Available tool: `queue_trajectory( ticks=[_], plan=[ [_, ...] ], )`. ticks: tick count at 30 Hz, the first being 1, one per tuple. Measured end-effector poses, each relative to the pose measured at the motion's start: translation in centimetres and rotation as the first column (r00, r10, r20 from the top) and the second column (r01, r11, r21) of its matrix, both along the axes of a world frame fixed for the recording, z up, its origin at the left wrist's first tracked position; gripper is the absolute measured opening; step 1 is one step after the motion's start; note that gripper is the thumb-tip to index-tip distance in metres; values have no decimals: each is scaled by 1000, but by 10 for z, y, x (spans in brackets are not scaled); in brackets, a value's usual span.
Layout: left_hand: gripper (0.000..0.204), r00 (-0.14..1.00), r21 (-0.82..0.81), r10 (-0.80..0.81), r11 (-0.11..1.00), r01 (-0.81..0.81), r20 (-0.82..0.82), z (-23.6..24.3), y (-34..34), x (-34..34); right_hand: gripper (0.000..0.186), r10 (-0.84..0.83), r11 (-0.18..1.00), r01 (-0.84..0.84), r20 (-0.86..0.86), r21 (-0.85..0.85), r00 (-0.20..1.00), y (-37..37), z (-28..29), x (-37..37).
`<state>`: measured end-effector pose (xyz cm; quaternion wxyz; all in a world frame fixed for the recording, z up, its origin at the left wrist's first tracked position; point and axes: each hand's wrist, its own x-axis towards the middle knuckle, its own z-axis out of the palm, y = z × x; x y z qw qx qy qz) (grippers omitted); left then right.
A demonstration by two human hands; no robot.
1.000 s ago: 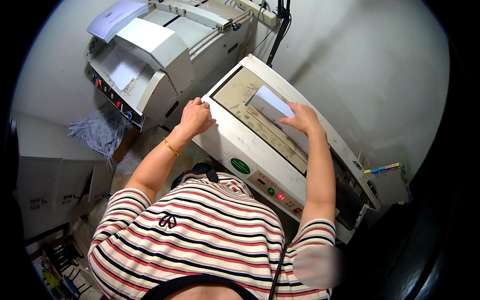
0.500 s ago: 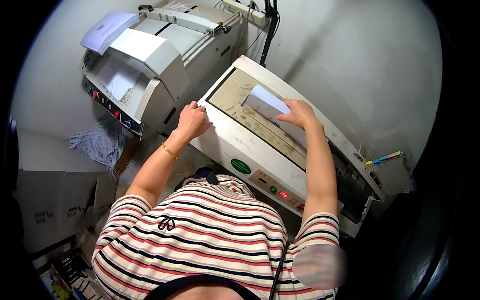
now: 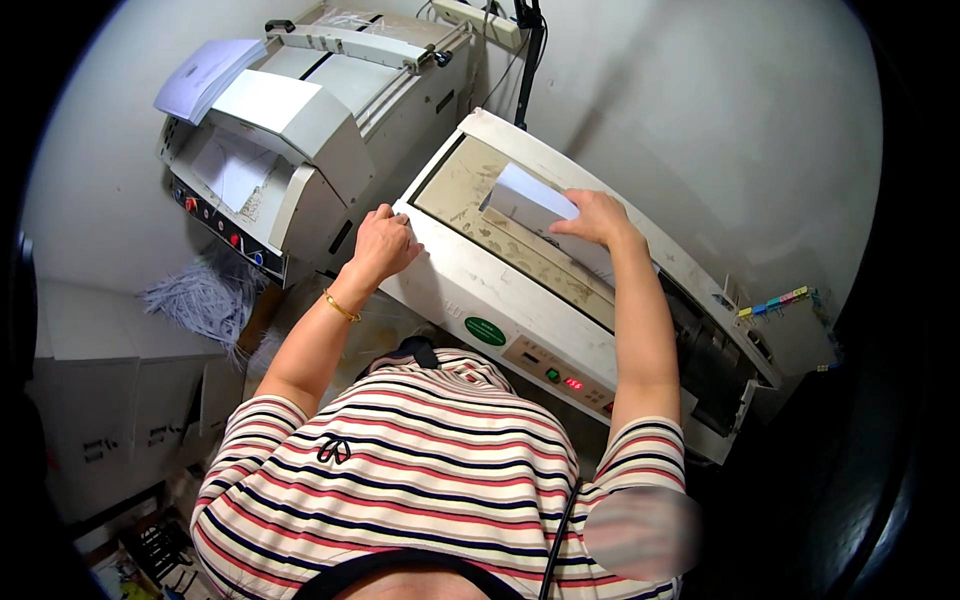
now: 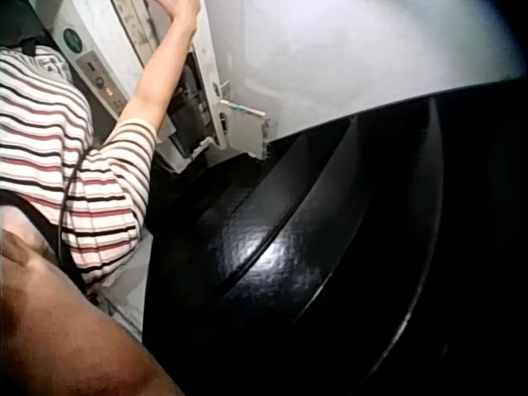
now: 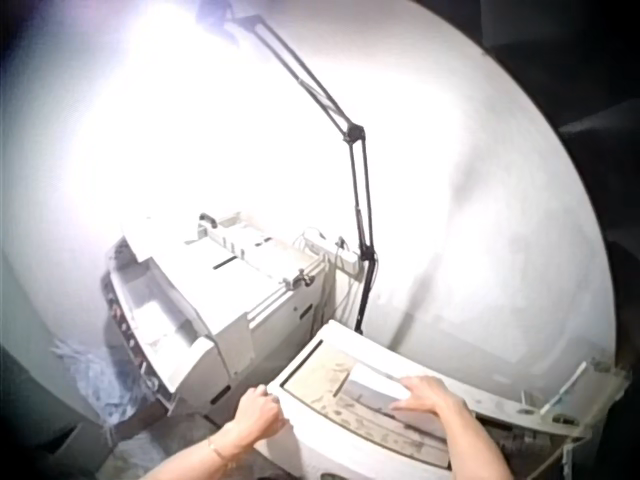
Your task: The person operates a paper processing machine, loading sheets into the input slot and pressing buttons to start the cycle. They retrieve processed sheets, inspect them, and place them on a nearby surface. The person also removes small debris from the machine's internal rollers and continues loading and processing additional sheets.
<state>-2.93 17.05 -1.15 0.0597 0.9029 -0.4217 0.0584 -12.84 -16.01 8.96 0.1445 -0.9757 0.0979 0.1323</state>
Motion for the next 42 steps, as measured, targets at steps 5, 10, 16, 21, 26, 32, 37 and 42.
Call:
queue_trajectory(
  ticks=[5,10,16,21,26,32,37,42],
  plan=[
    [30,1000,5,2,1000,-2,-8,0,0,0,51,-3,1000,3,13,10,1000,-2,-3,0],
    [31,1000,12,4,1000,-4,-4,2,-1,-1,53,-9,1000,9,-1,-7,1000,-2,-1,-1],
    [33,1000,41,12,999,-12,-9,2,-2,-1,53,-5,1000,4,-12,-25,1000,0,1,-1],
    [34,1000,32,11,999,-10,-12,3,-3,-1,54,-3,1000,2,-12,-21,1000,-1,1,-1],
    [33,1000,45,13,999,-13,-11,4,-3,-2,54,2,999,-3,-15,-37,1000,0,3,-1],
    [33,1000,57,12,998,-12,2,3,-4,-2,54,7,999,-8,-21,-49,1000,-2,2,0],
    [33,1000,70,9,997,-8,-7,4,-4,0,53,-12,999,12,-12,-42,1000,-1,1,-1],
    [33,1000,80,5,997,-4,-12,4,-3,1,54,-25,999,25,-19,-24,999,-1,2,-2]
  ],
)
